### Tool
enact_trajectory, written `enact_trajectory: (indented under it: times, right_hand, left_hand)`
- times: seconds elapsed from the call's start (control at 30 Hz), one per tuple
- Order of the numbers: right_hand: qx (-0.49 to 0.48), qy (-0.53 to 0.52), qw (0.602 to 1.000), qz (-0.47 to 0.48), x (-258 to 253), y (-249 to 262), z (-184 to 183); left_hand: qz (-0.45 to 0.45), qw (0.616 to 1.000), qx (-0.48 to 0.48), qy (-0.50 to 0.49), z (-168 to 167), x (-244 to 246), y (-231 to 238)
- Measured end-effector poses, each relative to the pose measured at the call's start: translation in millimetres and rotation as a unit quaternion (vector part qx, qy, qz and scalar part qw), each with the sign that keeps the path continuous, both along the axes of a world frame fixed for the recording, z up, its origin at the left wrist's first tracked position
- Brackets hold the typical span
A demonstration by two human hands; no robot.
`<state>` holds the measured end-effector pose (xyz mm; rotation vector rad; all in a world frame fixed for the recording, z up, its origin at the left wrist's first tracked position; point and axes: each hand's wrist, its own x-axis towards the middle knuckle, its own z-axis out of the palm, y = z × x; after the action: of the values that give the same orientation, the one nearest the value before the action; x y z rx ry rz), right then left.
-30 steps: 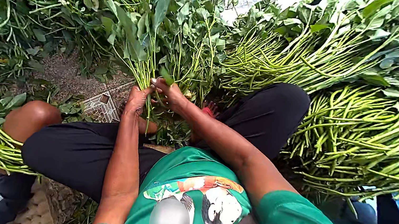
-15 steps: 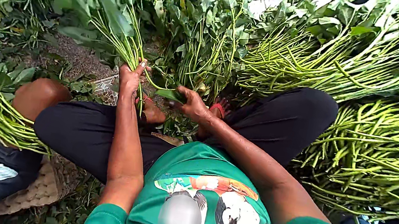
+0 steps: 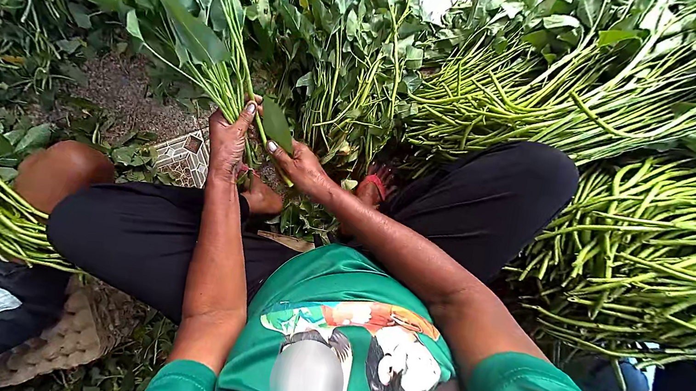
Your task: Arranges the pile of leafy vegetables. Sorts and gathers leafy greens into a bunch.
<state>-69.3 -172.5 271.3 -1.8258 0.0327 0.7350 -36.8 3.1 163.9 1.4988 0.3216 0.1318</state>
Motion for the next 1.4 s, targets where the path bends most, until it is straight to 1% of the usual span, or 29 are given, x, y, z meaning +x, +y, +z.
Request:
enact_trajectory:
  times: [0.03,0.07,0.1,0.17,0.23,0.3,0.37,0.4,0.47,0.5,0.53,0.57,0.6,0.63,0.67,0.7,0.77,0.8,0.87,0.9,0.97,1.03,1.1,1.13,1.27,1.4]
  right_hand:
    - [-0.063,-0.051,0.996,0.038,-4,-2,11]
    - [-0.11,-0.11,0.984,0.082,-5,-4,7]
    - [-0.142,-0.162,0.969,0.12,-6,-6,-4]
    - [-0.173,-0.25,0.939,0.162,-10,-9,-31]
    - [-0.169,-0.287,0.926,0.175,-14,-13,-50]
    - [-0.147,-0.343,0.915,0.156,-18,-18,-71]
    - [-0.115,-0.41,0.895,0.131,-25,-24,-89]
    - [-0.093,-0.426,0.889,0.138,-27,-29,-90]
    - [-0.05,-0.421,0.883,0.199,-36,-38,-90]
    - [-0.051,-0.4,0.882,0.245,-40,-43,-94]
    - [-0.075,-0.343,0.887,0.299,-38,-49,-94]
    - [-0.117,-0.243,0.894,0.358,-29,-56,-89]
    - [-0.162,-0.154,0.892,0.393,-15,-62,-85]
    - [-0.197,-0.091,0.888,0.404,4,-71,-83]
    - [-0.222,-0.069,0.894,0.382,25,-81,-87]
    - [-0.235,-0.082,0.911,0.329,46,-92,-93]
    - [-0.263,-0.117,0.941,0.175,88,-111,-102]
    - [-0.285,-0.122,0.946,0.093,108,-118,-106]
    - [-0.303,-0.086,0.949,-0.031,137,-130,-119]
    - [-0.294,-0.056,0.952,-0.064,145,-135,-128]
    - [-0.245,-0.017,0.963,-0.108,151,-139,-149]
    - [-0.208,-0.019,0.969,-0.133,148,-135,-158]
    - [-0.182,-0.051,0.97,-0.153,140,-125,-148]
    - [-0.175,-0.078,0.97,-0.148,135,-118,-141]
    - [-0.121,-0.198,0.969,-0.087,97,-84,-115]
    - [-0.064,-0.262,0.963,0.012,38,-49,-113]
  left_hand:
    - [0.009,1.0,0.005,-0.004,-3,0,-2]
    - [0.015,1.0,0.009,-0.005,-5,1,-3]
    - [0.021,1.0,0.012,-0.001,-6,1,-4]
    - [0.036,0.999,0.009,0.018,-5,2,-4]
    - [0.027,0.999,-0.001,0.025,-5,1,-6]
    - [0.028,0.999,-0.014,0.027,-8,-1,-10]
    - [0.044,0.997,-0.04,0.054,-4,-2,-14]
    - [0.065,0.994,-0.048,0.073,-1,1,-15]
    - [0.124,0.987,-0.049,0.094,1,6,-2]
    - [0.149,0.984,-0.04,0.09,2,7,9]
    - [0.166,0.982,-0.03,0.08,3,9,18]
    - [0.176,0.982,-0.031,0.068,3,9,23]
    - [0.177,0.982,-0.043,0.057,4,7,23]
    - [0.162,0.983,-0.076,0.05,5,3,20]
    - [0.128,0.982,-0.126,0.054,7,-2,16]
    - [0.095,0.976,-0.185,0.06,7,-5,12]
    - [0.034,0.955,-0.283,0.079,1,-7,5]
    - [0.014,0.946,-0.31,0.092,-2,-6,1]
    - [0.006,0.939,-0.326,0.113,-5,-2,-9]
    - [0.012,0.941,-0.314,0.127,-4,-1,-15]
    - [0.014,0.954,-0.264,0.144,0,0,-26]
    - [0.001,0.966,-0.217,0.143,-1,-1,-30]
    - [-0.015,0.972,-0.186,0.141,-2,-4,-29]
    - [-0.018,0.975,-0.172,0.14,0,-5,-29]
    - [-0.021,0.979,-0.129,0.157,8,-4,-31]
    - [-0.027,0.981,-0.14,0.131,7,10,-37]
